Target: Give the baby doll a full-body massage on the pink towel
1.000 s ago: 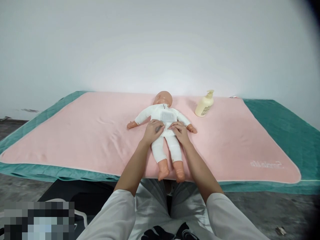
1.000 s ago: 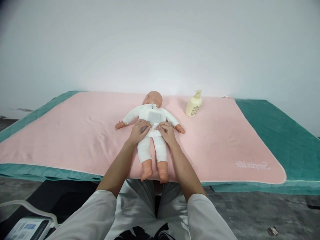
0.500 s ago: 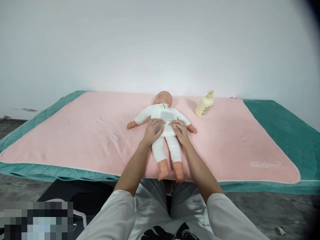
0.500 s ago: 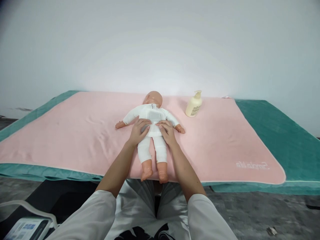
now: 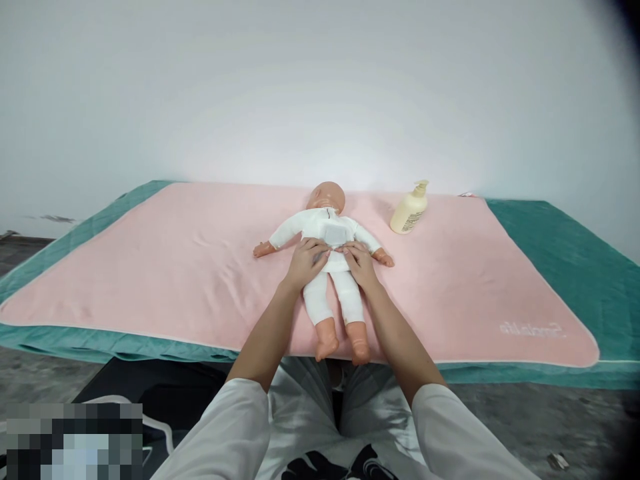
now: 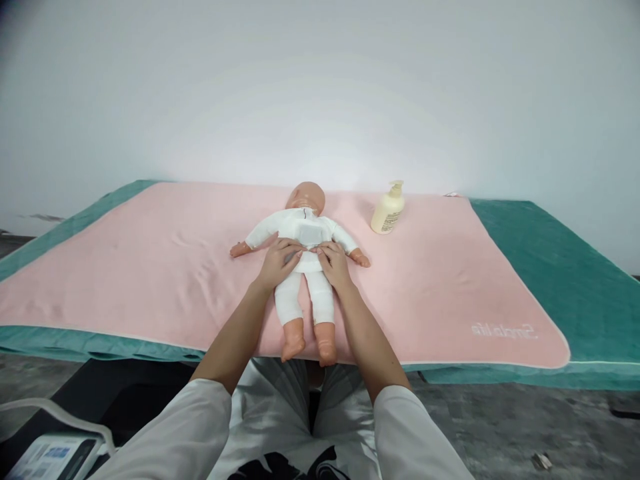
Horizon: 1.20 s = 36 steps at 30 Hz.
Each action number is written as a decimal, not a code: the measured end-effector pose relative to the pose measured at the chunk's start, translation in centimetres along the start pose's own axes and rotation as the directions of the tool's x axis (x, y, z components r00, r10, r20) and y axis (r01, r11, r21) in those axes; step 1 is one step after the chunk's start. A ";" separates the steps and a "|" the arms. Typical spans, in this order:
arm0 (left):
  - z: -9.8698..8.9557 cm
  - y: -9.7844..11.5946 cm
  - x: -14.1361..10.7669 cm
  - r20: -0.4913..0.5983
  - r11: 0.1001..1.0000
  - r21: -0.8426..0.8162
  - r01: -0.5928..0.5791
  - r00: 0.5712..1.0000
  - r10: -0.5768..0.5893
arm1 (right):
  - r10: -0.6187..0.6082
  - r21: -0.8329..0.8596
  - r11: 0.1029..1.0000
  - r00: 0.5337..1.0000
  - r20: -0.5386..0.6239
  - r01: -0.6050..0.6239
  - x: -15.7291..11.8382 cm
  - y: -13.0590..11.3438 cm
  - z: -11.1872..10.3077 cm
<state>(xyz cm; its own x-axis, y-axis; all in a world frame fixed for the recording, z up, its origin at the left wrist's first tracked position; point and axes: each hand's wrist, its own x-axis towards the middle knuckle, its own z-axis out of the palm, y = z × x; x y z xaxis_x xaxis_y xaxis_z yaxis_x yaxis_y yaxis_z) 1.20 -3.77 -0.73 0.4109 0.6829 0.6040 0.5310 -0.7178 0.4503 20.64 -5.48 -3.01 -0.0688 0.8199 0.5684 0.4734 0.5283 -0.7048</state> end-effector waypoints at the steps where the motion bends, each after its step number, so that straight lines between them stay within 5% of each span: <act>1: 0.0 0.0 0.0 0.002 1.000 0.000 0.002 1.000 -0.002 | 0.000 -0.003 1.000 1.000 0.004 0.000 0.1 0.0 0.0; 11: -1.6 0.5 3.6 0.126 0.990 0.035 0.137 0.982 -0.140 | 0.016 0.157 0.987 0.997 0.078 -0.028 3.5 1.1 -0.1; 15: -1.1 0.2 4.7 0.053 0.978 0.063 0.200 0.978 -0.204 | 0.008 0.157 0.987 0.999 0.051 -0.016 4.4 1.4 0.2; 22: -0.3 -0.4 3.4 -0.164 1.000 0.000 0.026 0.986 -0.026 | -0.097 0.053 0.993 0.992 -0.086 0.102 3.9 1.0 0.0; 36: 0.5 -1.0 3.2 -0.121 0.994 0.023 0.105 0.987 -0.102 | -0.029 0.095 0.995 0.999 -0.023 0.031 3.9 1.1 0.1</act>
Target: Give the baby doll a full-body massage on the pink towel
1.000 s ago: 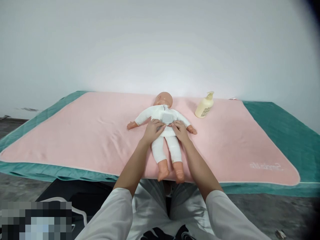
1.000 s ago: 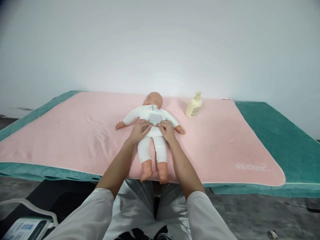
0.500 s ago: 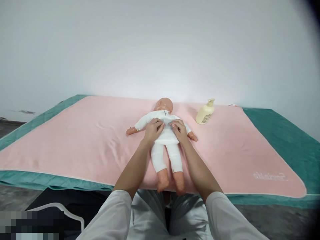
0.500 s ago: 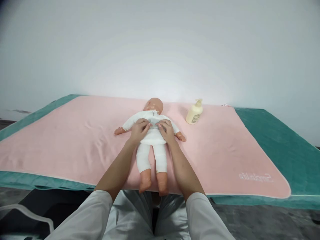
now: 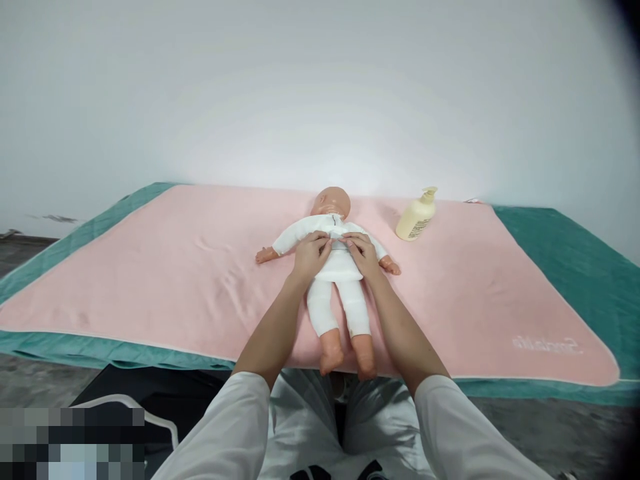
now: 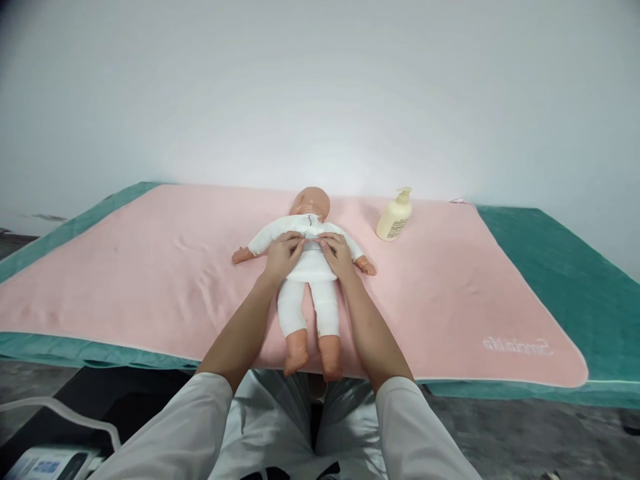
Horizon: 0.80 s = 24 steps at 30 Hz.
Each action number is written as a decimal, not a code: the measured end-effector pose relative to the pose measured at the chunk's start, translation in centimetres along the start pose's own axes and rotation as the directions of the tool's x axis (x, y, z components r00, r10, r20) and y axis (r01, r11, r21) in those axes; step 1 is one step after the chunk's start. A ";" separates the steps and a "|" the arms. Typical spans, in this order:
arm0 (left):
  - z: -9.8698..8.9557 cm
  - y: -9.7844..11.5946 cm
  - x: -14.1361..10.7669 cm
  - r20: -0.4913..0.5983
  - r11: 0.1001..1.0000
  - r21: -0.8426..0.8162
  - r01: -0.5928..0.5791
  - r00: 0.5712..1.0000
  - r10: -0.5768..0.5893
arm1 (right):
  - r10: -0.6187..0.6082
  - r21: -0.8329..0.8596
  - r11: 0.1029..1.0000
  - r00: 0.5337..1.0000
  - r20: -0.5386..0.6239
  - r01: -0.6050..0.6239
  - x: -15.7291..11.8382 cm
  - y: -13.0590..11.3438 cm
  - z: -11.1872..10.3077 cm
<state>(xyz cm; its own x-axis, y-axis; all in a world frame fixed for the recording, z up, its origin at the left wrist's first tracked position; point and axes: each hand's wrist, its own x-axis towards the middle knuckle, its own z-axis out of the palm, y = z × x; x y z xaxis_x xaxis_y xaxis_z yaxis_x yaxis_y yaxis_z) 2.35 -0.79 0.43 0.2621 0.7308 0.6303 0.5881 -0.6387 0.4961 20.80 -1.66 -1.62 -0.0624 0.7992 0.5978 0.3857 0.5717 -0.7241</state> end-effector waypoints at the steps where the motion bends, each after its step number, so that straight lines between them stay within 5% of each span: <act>1: 0.0 0.0 0.0 0.001 1.000 -0.002 0.004 1.000 -0.004 | 0.001 -0.002 1.000 1.000 -0.002 -0.001 0.0 0.0 0.0; 12: -0.2 0.0 -0.2 -0.001 0.999 -0.044 0.031 1.000 -0.031 | 0.025 0.044 0.999 0.999 0.046 -0.027 -0.1 0.1 0.0; 24: -0.3 0.0 -0.2 -0.034 0.996 0.063 -0.069 0.997 0.071 | -0.059 -0.017 0.998 0.993 0.100 0.061 0.2 0.0 -0.1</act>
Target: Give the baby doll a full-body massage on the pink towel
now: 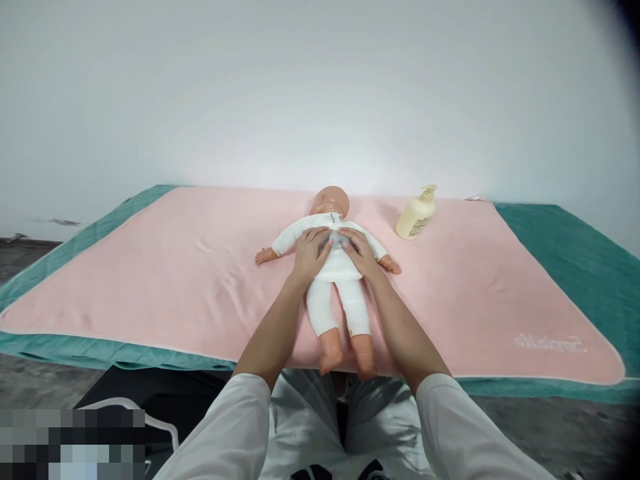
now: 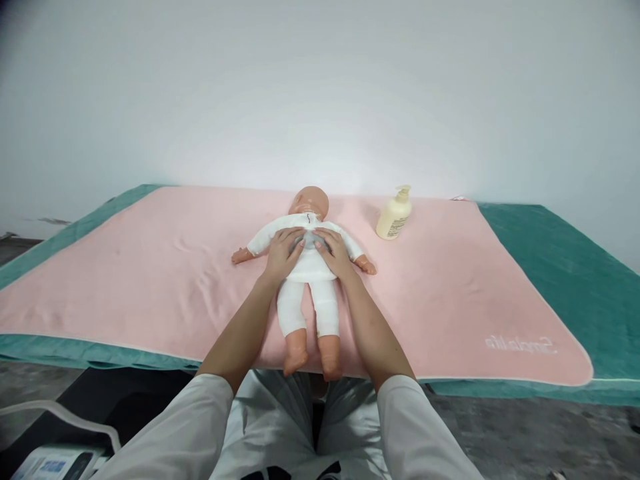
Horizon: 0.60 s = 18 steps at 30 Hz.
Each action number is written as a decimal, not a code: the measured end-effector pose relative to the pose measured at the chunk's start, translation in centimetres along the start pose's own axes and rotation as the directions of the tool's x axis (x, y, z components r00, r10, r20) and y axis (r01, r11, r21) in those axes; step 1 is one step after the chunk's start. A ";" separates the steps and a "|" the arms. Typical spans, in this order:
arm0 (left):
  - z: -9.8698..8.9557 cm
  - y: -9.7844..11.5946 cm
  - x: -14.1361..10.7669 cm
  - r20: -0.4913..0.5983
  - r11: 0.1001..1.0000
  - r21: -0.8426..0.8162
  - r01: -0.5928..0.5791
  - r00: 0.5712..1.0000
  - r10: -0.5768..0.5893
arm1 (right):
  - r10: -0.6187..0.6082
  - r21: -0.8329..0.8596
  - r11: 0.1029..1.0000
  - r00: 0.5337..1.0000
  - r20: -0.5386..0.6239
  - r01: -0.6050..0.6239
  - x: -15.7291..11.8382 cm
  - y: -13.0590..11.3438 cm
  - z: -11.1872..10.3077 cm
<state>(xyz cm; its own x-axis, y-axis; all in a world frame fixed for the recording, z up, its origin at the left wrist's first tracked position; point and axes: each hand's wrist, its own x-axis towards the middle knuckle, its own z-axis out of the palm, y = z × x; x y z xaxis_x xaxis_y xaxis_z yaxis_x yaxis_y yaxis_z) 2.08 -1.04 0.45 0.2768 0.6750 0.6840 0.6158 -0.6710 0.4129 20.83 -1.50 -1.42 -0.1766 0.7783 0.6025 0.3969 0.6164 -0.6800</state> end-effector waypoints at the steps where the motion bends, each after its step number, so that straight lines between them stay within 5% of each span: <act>1: 0.0 0.0 0.0 0.015 1.000 0.005 0.009 1.000 -0.009 | 0.008 -0.007 1.000 1.000 0.001 -0.008 0.1 0.1 0.0; 8: -0.2 0.5 1.0 0.134 0.994 0.029 0.104 0.985 -0.107 | 0.081 -0.037 0.996 0.997 0.005 -0.081 0.7 -0.2 -0.3; 13: -0.9 0.8 3.3 0.234 0.956 0.095 0.278 0.927 -0.293 | 0.119 -0.069 0.990 0.993 -0.004 -0.119 1.8 0.1 -0.2; 18: -0.7 0.3 4.8 0.218 0.938 0.141 0.318 0.914 -0.342 | 0.081 -0.090 0.992 0.996 -0.033 -0.083 2.6 1.4 0.2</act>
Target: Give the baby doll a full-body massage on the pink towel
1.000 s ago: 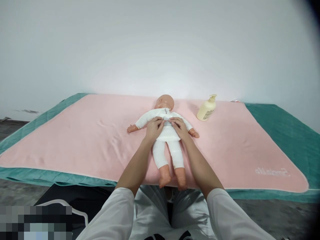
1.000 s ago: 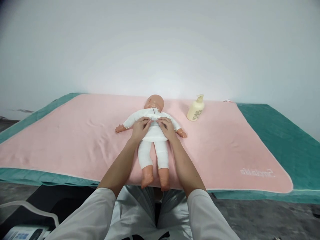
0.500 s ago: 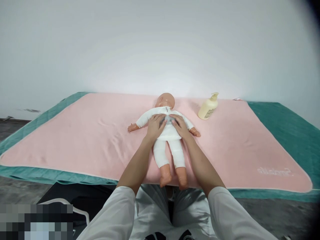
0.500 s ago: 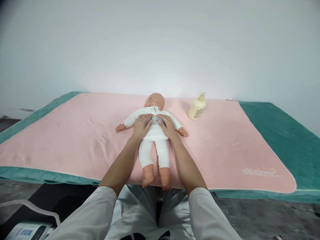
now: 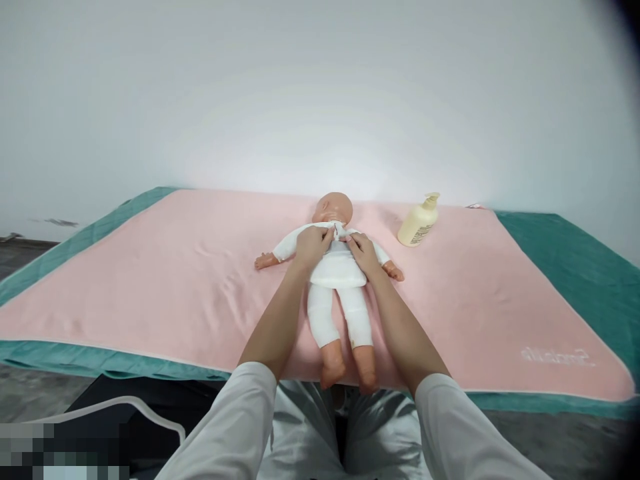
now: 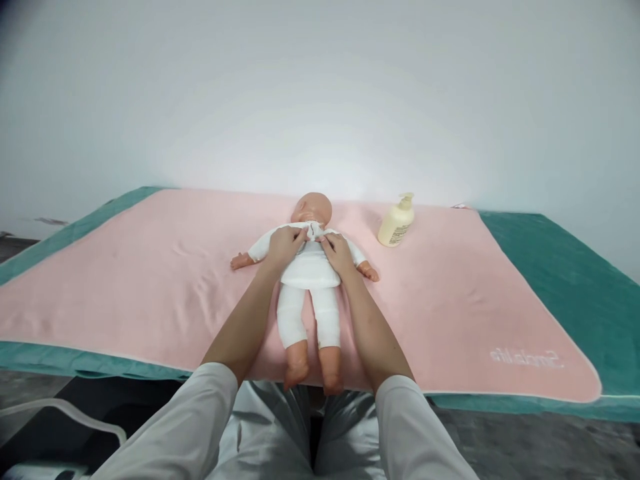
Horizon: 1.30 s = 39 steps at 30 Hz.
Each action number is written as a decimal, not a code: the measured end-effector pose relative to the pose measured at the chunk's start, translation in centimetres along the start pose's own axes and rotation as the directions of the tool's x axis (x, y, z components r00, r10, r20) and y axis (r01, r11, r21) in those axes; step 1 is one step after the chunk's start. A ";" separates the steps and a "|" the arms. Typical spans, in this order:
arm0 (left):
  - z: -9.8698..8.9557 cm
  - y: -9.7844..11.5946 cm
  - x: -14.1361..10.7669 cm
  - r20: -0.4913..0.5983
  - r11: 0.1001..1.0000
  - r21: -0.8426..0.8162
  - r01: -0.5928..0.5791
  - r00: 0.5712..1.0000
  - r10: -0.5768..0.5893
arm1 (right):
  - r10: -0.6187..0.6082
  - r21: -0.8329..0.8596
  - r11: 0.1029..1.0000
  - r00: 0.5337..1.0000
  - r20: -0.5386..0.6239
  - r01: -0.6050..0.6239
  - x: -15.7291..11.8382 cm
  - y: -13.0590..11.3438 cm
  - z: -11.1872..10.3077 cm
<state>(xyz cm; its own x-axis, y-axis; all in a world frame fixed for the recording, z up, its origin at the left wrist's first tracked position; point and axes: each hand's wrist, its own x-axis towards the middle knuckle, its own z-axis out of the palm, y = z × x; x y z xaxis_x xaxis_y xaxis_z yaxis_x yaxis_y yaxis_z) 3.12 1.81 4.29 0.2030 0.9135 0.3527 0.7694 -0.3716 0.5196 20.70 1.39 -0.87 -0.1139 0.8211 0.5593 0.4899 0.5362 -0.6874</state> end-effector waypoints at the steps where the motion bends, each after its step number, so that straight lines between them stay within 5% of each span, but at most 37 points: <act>1: 0.1 -0.2 0.0 -0.016 1.000 0.002 -0.024 1.000 0.024 | -0.020 0.003 1.000 1.000 -0.007 0.020 0.0 0.1 0.1; 10: 1.1 -1.8 -2.0 -0.245 0.959 -0.152 -0.238 0.949 0.197 | -0.088 0.088 0.992 0.994 -0.069 0.094 -0.7 0.0 -0.1; 27: 0.9 -1.2 -1.5 -0.097 0.984 -0.053 -0.170 0.982 0.164 | 0.041 0.066 0.997 0.999 0.015 -0.042 -0.7 -0.4 -0.1; 39: 1.1 -1.4 -1.8 -0.177 0.975 -0.085 -0.205 0.966 0.188 | -0.021 0.072 0.997 1.000 -0.003 0.022 -1.0 0.0 -0.1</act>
<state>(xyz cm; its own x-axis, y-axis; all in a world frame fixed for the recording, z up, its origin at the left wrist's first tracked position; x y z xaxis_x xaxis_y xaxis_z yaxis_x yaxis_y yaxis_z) 2.36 0.84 2.04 0.2334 0.7833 0.5762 0.6571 -0.5639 0.5003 20.86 0.55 -1.38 -0.1216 0.8088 0.5754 0.4236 0.5665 -0.7068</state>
